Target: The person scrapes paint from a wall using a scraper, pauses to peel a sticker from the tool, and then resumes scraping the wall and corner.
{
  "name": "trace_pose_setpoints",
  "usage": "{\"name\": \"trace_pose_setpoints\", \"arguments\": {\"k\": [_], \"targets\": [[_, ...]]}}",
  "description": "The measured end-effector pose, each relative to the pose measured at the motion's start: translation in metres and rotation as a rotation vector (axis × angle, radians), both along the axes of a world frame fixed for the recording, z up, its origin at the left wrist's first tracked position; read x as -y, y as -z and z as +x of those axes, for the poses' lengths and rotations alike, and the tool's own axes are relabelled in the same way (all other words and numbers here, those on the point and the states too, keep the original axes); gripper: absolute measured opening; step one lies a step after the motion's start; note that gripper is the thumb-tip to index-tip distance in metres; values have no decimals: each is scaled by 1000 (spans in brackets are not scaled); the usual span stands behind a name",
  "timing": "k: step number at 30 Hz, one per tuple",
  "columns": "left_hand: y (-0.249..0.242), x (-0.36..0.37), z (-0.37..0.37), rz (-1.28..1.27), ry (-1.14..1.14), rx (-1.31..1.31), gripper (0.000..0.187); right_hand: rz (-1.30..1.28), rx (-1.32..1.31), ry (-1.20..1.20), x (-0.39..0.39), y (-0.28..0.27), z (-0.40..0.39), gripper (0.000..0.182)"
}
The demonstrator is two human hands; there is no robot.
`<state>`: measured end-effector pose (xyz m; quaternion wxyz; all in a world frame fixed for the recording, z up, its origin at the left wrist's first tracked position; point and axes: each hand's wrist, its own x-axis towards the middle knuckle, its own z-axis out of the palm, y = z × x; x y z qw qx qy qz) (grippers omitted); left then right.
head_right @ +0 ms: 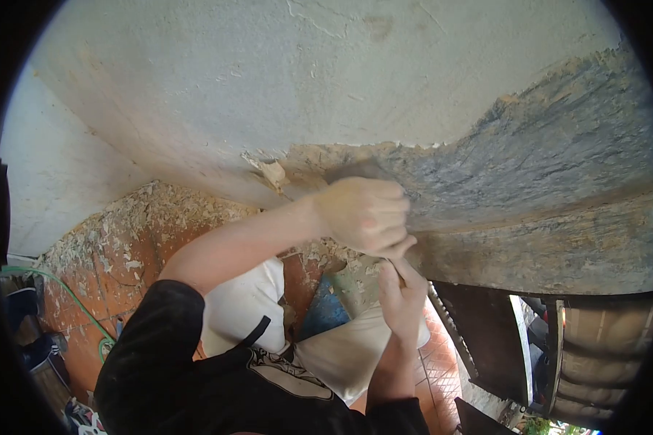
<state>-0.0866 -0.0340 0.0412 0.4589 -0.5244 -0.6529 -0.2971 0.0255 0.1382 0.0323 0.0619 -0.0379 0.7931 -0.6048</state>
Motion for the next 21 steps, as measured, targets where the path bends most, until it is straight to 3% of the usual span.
{"name": "trace_pose_setpoints", "arguments": {"k": [4, 8, 12, 13, 16, 18, 21], "targets": [[2, 44, 4, -82, -79, -17, 35, 125, -264, -34, 41, 26, 3, 18], [7, 14, 5, -30, -45, -9, 34, 31, 45, 64, 14, -7, 7, 19], [15, 48, 4, -21, -132, -72, 35, 130, -34, -19, 45, 15, 6, 18], [14, 62, 9, -128, -90, -13, 36, 117, -35, -36, 56, 23, 6, 17], [10, 48, 6, -87, -95, -40, 36, 100, -110, 15, 41, 25, 3, 22], [5, 29, 3, -87, -65, -43, 36, -14, -22, 95, 33, 6, 2, 22], [9, 47, 4, -72, -81, -41, 36, 23, 43, -9, 33, 12, -5, 18]]}}
